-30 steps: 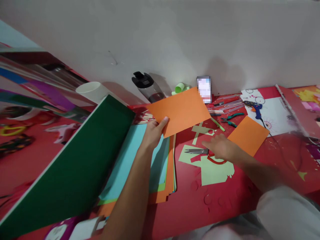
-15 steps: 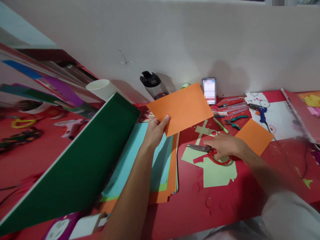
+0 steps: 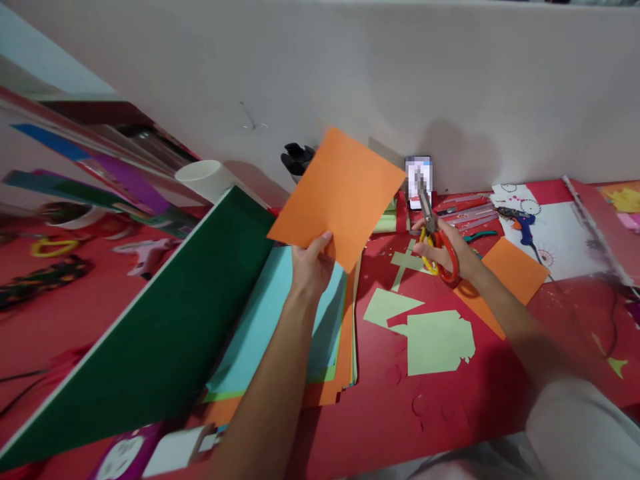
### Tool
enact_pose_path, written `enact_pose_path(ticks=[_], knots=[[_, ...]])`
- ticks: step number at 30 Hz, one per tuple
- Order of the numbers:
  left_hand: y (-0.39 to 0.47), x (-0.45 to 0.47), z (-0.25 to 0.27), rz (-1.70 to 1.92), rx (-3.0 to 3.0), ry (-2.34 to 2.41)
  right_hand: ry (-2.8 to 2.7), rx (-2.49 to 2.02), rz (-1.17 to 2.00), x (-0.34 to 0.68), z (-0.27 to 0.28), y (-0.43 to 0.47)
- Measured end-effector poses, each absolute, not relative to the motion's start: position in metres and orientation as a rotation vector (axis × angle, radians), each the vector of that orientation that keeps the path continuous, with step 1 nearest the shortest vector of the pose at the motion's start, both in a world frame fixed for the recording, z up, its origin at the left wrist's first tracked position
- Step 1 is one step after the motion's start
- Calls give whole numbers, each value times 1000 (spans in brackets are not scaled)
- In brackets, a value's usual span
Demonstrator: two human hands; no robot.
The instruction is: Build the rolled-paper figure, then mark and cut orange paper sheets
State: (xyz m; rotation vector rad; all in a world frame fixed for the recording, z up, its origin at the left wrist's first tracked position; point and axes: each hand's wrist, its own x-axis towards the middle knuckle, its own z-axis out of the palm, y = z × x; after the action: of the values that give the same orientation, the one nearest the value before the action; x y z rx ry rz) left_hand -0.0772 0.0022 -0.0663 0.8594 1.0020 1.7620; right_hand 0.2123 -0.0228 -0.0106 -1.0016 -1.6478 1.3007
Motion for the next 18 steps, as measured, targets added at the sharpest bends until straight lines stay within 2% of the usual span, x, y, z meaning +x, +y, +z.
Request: enact_pose_path(ticks=[5, 12, 18], knots=[[-9, -53, -75, 1606, 958, 1016, -1415, -1012, 1213, 197, -20, -22], [-32, -28, -69, 1304, 1295, 1171, -1463, -1117, 1045, 187, -16, -27], [-31, -51, -57, 1069, 1295, 930, -1489, -1073, 1033, 205, -12, -16]])
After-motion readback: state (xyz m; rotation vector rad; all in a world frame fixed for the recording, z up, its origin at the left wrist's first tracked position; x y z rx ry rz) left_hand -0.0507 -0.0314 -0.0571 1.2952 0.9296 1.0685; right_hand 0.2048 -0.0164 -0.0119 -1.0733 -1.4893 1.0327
